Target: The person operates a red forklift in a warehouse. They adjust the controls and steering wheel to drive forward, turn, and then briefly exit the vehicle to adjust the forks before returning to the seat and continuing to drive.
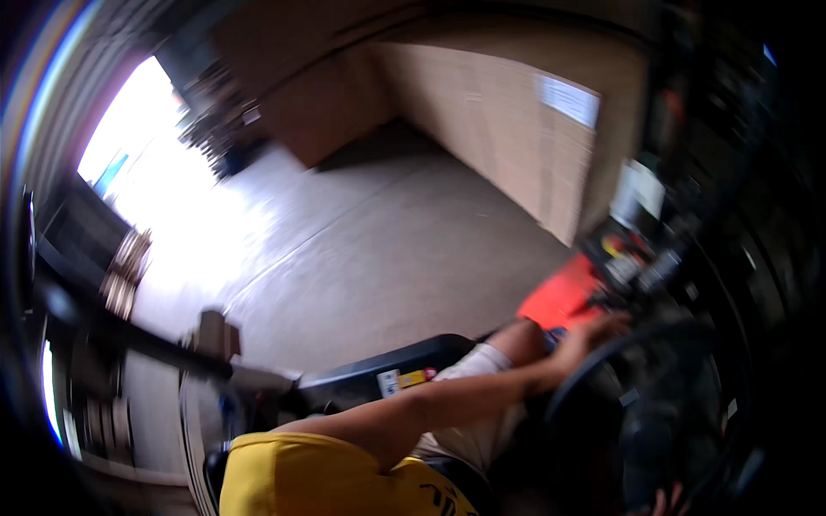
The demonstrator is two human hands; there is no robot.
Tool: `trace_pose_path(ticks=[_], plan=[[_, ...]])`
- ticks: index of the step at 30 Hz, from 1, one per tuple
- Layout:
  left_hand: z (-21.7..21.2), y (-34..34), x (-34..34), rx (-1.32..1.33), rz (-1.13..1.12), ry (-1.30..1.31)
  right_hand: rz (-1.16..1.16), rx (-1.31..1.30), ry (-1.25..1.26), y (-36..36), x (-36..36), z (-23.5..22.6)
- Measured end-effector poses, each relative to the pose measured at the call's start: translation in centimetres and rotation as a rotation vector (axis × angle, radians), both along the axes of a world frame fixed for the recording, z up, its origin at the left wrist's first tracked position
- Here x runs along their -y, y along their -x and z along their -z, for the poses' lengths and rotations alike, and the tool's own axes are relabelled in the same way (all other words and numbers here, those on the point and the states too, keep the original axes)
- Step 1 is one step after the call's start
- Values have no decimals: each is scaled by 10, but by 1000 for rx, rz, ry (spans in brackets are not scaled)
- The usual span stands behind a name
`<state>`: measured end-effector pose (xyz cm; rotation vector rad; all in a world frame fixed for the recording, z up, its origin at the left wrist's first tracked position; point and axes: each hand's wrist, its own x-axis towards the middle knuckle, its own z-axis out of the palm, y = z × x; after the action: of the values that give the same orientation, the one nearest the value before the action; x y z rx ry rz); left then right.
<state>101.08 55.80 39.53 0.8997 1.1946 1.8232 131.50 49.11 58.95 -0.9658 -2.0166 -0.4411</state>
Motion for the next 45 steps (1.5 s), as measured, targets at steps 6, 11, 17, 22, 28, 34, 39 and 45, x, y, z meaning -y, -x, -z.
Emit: trace_pose_path(ticks=[6, 11, 17, 22, 28, 34, 39, 45], plan=[[-19, 15, -6, -96, -34, 85, -60, 230, 626, 20, 42, 48], [-31, 13, -29, -334, -124, -24, -267, 54, 545, 119, 34, 44], [-35, 1, -4, -394, -122, -62, -452, 59, 366, 195, -5, 29], [-24, -2, -16, -436, -92, 4, -368, 14, 260, 211, -100, -11], [-9, 28, -19, -230, -2, -74, -98, -183, -13, 140, -155, -67], [-42, 19, -64, -471, 132, -260, 25, -785, 568, 2, -123, -27], [-47, 37, -63, -494, -9, -267, -21, -859, 256, -104, -148, 101], [-39, 35, -70, -476, 56, -315, 134, -481, 224, 40, 22, 108]])
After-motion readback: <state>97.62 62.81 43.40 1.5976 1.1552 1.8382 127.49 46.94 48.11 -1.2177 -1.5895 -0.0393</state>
